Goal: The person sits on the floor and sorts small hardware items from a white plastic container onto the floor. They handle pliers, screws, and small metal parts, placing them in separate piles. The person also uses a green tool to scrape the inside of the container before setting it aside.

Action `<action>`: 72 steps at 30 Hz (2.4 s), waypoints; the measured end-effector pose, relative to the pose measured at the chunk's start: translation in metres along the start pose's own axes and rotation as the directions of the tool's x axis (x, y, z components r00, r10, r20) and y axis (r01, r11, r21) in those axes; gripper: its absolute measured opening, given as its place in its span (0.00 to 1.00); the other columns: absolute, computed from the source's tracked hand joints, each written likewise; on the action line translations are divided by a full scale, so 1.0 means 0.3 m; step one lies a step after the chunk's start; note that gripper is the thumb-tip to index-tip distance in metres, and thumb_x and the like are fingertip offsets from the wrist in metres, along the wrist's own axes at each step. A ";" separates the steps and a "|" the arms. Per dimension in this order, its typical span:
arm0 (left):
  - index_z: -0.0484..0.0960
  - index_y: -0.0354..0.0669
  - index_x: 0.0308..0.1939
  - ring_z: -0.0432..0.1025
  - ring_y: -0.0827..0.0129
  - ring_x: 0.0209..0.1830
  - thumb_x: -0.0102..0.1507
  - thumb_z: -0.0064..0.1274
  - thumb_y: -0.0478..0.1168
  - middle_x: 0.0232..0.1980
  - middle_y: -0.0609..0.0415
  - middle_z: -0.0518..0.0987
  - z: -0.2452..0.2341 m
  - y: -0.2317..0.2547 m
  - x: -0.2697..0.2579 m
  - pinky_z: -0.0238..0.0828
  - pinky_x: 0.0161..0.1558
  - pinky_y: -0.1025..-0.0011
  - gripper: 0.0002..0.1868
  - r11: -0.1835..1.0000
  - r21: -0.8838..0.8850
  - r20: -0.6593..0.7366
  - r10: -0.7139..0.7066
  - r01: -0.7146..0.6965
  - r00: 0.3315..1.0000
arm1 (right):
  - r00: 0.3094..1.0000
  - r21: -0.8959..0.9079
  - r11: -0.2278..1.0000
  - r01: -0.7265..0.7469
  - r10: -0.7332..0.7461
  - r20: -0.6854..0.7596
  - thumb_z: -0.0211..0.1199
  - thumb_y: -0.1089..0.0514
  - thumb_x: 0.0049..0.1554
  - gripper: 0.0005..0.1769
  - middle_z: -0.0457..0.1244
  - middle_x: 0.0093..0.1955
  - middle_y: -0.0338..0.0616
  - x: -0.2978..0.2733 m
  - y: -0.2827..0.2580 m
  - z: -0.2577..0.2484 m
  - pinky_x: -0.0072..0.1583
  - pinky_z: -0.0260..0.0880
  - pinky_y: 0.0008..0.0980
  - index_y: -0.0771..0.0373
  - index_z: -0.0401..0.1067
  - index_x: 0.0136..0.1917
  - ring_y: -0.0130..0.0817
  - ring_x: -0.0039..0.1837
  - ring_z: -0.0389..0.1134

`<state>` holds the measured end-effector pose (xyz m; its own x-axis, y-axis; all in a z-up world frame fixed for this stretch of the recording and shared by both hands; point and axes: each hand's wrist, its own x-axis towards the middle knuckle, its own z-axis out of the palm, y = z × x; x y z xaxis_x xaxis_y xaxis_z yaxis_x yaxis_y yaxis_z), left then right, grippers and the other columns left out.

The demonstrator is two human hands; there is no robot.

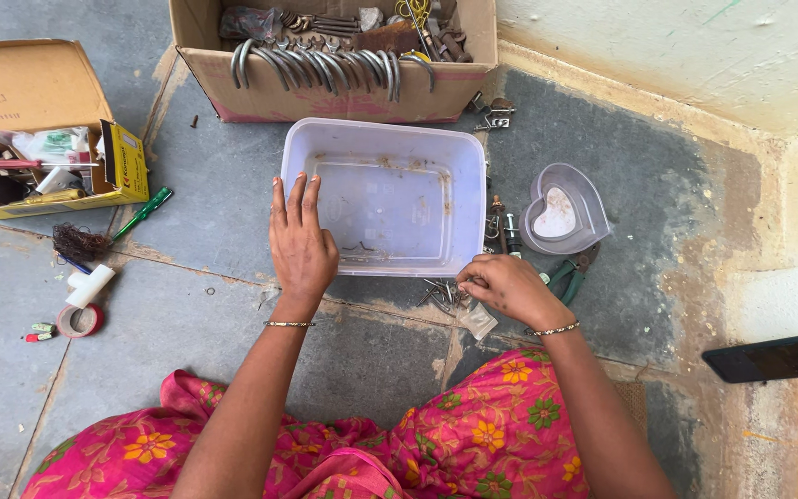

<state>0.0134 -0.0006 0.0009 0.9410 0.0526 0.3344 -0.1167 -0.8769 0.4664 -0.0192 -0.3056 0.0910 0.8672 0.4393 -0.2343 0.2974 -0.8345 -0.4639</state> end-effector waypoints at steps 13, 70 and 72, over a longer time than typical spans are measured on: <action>0.60 0.43 0.77 0.48 0.45 0.83 0.53 0.46 0.24 0.78 0.47 0.62 -0.015 -0.002 -0.009 0.54 0.77 0.47 0.45 0.998 -0.059 -0.053 0.010 -0.013 0.999 | 0.921 -0.199 0.900 0.388 -0.388 0.042 0.65 0.59 0.53 0.14 0.67 0.47 0.41 0.473 -0.107 0.198 0.52 0.71 0.41 0.51 0.78 0.54 0.41 0.54 0.70; 0.59 0.43 0.76 0.54 0.47 0.81 0.57 0.44 0.25 0.76 0.48 0.65 0.018 -0.008 0.025 0.54 0.77 0.52 0.41 0.992 -0.115 -0.086 -0.064 0.054 0.994 | 0.994 0.255 0.965 -0.058 0.081 -0.080 0.69 0.58 0.52 0.08 0.58 0.31 0.39 0.047 0.001 0.009 0.39 0.64 0.31 0.60 0.73 0.44 0.29 0.34 0.61; 0.59 0.44 0.76 0.54 0.48 0.81 0.58 0.44 0.25 0.75 0.48 0.66 0.019 -0.007 0.028 0.54 0.77 0.52 0.40 0.992 -0.109 -0.072 -0.075 0.067 0.995 | 0.999 0.081 0.997 -0.019 0.023 -0.048 0.69 0.56 0.50 0.09 0.60 0.30 0.42 -0.016 0.043 0.054 0.39 0.66 0.35 0.59 0.73 0.43 0.34 0.33 0.64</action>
<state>0.0233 -0.0010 -0.0019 0.9217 0.1523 0.3567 -0.0878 -0.8139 0.5743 -0.0260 -0.3130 0.0722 0.8919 0.4035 -0.2039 0.2475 -0.8133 -0.5266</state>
